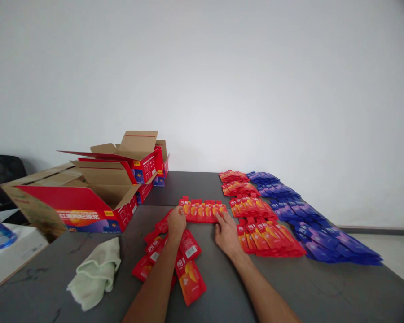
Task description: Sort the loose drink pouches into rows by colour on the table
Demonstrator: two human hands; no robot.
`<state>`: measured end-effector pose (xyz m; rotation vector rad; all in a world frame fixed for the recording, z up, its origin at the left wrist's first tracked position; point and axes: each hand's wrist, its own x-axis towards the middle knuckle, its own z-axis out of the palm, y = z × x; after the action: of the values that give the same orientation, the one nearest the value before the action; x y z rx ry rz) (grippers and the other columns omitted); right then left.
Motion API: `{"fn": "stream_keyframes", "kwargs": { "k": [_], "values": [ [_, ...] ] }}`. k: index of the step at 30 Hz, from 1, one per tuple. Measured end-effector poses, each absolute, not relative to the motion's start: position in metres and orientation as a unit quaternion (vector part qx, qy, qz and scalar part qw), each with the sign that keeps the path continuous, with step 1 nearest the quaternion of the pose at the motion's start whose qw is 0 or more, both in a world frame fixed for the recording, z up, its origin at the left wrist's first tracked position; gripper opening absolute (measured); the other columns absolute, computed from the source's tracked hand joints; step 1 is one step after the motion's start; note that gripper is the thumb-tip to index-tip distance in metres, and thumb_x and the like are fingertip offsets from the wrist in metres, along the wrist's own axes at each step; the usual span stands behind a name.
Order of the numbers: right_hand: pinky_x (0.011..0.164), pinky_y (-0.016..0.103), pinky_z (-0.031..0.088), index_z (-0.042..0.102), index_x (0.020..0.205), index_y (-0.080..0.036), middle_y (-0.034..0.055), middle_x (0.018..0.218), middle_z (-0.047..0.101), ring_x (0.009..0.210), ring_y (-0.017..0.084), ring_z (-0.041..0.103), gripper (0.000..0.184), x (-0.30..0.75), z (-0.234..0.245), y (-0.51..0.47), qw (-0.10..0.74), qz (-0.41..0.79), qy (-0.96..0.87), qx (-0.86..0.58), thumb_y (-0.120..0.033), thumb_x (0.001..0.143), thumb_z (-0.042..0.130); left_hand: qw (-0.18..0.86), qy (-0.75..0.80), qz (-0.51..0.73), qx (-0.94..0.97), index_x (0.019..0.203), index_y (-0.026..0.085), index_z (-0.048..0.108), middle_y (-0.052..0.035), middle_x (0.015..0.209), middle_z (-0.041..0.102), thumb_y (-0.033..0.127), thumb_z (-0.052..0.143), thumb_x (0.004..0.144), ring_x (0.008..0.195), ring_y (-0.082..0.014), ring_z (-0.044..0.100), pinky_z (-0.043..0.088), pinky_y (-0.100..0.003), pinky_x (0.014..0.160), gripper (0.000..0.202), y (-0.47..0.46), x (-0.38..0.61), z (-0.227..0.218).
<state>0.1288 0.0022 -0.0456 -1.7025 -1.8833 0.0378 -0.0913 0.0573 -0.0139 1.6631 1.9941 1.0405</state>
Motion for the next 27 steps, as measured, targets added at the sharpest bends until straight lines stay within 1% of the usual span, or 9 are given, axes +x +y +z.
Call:
{"fn": "stream_keyframes", "kwargs": {
  "k": [2, 4, 6, 8, 12, 14, 17, 22, 27],
  "values": [
    [0.116, 0.049, 0.024, 0.052, 0.141, -0.019, 0.011, 0.154, 0.036, 0.144, 0.03, 0.026, 0.052, 0.13, -0.046, 0.002, 0.251, 0.013, -0.706, -0.662, -0.018, 0.089, 0.047, 0.15, 0.707, 0.322, 0.612, 0.118, 0.011, 0.065, -0.0165, 0.119, 0.068, 0.015, 0.04, 0.09, 0.112, -0.0234, 0.062, 0.042, -0.029, 0.096, 0.038, 0.061, -0.091, -0.018],
    [0.115, 0.052, 0.022, 0.049, 0.143, -0.021, 0.0104, 0.156, 0.033, 0.145, 0.031, 0.023, 0.052, 0.13, -0.047, 0.001, 0.216, 0.024, -0.704, -0.676, -0.021, 0.091, 0.046, 0.148, 0.706, 0.294, 0.627, 0.117, 0.012, 0.067, -0.0166, 0.116, 0.069, 0.013, 0.041, 0.089, 0.111, -0.024, 0.061, 0.041, -0.03, 0.096, 0.039, 0.063, -0.09, -0.023],
    [0.114, 0.056, 0.021, 0.048, 0.144, -0.021, 0.0108, 0.156, 0.033, 0.145, 0.032, 0.021, 0.051, 0.129, -0.048, 0.001, 0.196, 0.035, -0.704, -0.682, -0.024, 0.093, 0.045, 0.149, 0.704, 0.272, 0.638, 0.111, 0.013, 0.071, -0.0161, 0.11, 0.07, 0.012, 0.045, 0.086, 0.11, -0.0259, 0.061, 0.039, -0.033, 0.098, 0.037, 0.063, -0.088, -0.026],
    [0.113, 0.058, 0.019, 0.046, 0.145, -0.021, 0.0113, 0.155, 0.034, 0.145, 0.034, 0.02, 0.051, 0.128, -0.049, 0.001, 0.19, 0.039, -0.704, -0.684, -0.025, 0.094, 0.043, 0.135, 0.711, 0.248, 0.644, 0.11, 0.016, 0.073, -0.0154, 0.111, 0.069, 0.013, 0.048, 0.084, 0.111, -0.0282, 0.058, 0.037, -0.037, 0.1, 0.036, 0.059, -0.086, -0.027],
    [0.111, 0.061, 0.019, 0.046, 0.145, -0.021, 0.0128, 0.155, 0.034, 0.145, 0.035, 0.019, 0.051, 0.127, -0.049, 0.0, 0.19, 0.043, -0.705, -0.682, -0.026, 0.094, 0.042, 0.08, 0.722, 0.206, 0.656, 0.129, 0.025, 0.064, -0.0124, 0.129, 0.06, 0.017, 0.047, 0.086, 0.116, -0.0289, 0.054, 0.036, -0.041, 0.103, 0.047, 0.051, -0.082, -0.022],
    [0.111, 0.061, 0.019, 0.045, 0.145, -0.022, 0.0129, 0.155, 0.034, 0.145, 0.035, 0.02, 0.051, 0.128, -0.048, 0.0, 0.189, 0.046, -0.706, -0.681, -0.026, 0.094, 0.042, 0.088, 0.7, 0.191, 0.682, 0.133, 0.022, 0.06, -0.0119, 0.133, 0.059, 0.014, 0.049, 0.084, 0.119, -0.027, 0.053, 0.034, -0.039, 0.106, 0.052, 0.05, -0.081, -0.019],
    [0.112, 0.06, 0.019, 0.045, 0.145, -0.021, 0.0129, 0.155, 0.034, 0.145, 0.034, 0.02, 0.051, 0.128, -0.047, -0.001, 0.193, 0.045, -0.704, -0.681, -0.026, 0.094, 0.041, 0.118, 0.659, 0.19, 0.719, 0.129, 0.016, 0.063, -0.0117, 0.134, 0.061, 0.007, 0.051, 0.078, 0.123, -0.0242, 0.053, 0.031, -0.035, 0.11, 0.053, 0.052, -0.083, -0.018],
    [0.112, 0.06, 0.019, 0.045, 0.145, -0.021, 0.0129, 0.155, 0.034, 0.145, 0.035, 0.02, 0.053, 0.128, -0.047, -0.001, 0.198, 0.052, -0.703, -0.682, -0.025, 0.093, 0.043, 0.169, 0.646, 0.251, 0.701, 0.122, 0.016, 0.067, -0.0106, 0.124, 0.068, 0.003, 0.048, 0.078, 0.116, -0.0204, 0.06, 0.038, -0.029, 0.105, 0.05, 0.057, -0.088, -0.027],
    [0.112, 0.059, 0.019, 0.046, 0.144, -0.022, 0.0127, 0.155, 0.034, 0.145, 0.034, 0.02, 0.051, 0.128, -0.047, -0.001, 0.201, 0.052, -0.7, -0.684, -0.025, 0.093, 0.043, 0.167, 0.653, 0.25, 0.696, 0.12, 0.014, 0.068, -0.0125, 0.123, 0.068, 0.0, 0.045, 0.077, 0.116, -0.0198, 0.06, 0.039, -0.028, 0.105, 0.05, 0.058, -0.088, -0.031]
  ]
}}
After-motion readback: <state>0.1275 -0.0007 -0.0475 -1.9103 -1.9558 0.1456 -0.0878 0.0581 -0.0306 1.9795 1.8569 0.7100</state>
